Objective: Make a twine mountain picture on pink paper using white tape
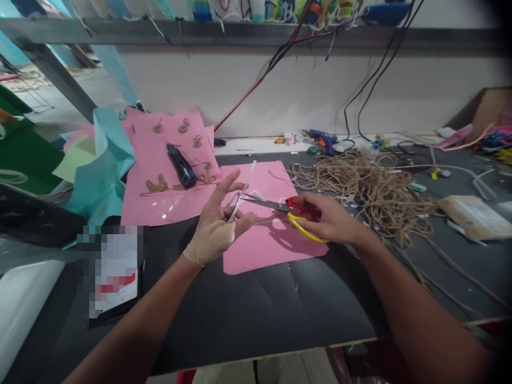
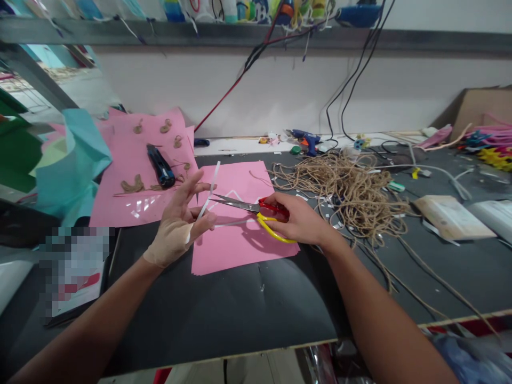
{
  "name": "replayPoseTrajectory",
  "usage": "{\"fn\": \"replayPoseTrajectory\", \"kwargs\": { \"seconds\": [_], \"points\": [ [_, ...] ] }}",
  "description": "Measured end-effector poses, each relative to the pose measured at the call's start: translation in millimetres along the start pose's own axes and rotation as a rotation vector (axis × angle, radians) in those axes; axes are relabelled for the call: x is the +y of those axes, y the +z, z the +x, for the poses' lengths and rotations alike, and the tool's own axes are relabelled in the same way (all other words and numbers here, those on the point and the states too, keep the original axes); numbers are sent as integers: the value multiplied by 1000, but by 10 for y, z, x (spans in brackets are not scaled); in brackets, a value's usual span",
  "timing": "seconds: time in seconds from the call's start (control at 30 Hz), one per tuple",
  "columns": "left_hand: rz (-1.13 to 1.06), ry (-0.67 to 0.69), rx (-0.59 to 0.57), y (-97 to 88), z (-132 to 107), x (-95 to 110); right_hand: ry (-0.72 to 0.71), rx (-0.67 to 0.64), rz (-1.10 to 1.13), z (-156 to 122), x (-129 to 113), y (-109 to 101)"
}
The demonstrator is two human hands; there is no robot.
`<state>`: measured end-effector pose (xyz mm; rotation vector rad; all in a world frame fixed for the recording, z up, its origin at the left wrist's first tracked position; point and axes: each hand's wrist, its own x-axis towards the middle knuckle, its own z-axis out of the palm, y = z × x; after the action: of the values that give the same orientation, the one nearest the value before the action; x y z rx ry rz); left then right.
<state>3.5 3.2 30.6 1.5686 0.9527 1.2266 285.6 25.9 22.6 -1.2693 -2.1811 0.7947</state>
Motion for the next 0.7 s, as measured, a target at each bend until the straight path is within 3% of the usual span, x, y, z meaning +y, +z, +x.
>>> {"fn": "replayPoseTrajectory", "kwargs": {
  "seconds": [0.2, 0.43, 0.7],
  "points": [
    [50, 94, -49, 19, 10, 44, -39, -2, -8, -1, -12, 33],
    [48, 0, -45, 26, -16, 111, -128, 31, -181, 3, -188, 59],
    [81, -8, -45, 37, -17, 99, -196, 65, -229, -4, -239, 119]
  ]
}}
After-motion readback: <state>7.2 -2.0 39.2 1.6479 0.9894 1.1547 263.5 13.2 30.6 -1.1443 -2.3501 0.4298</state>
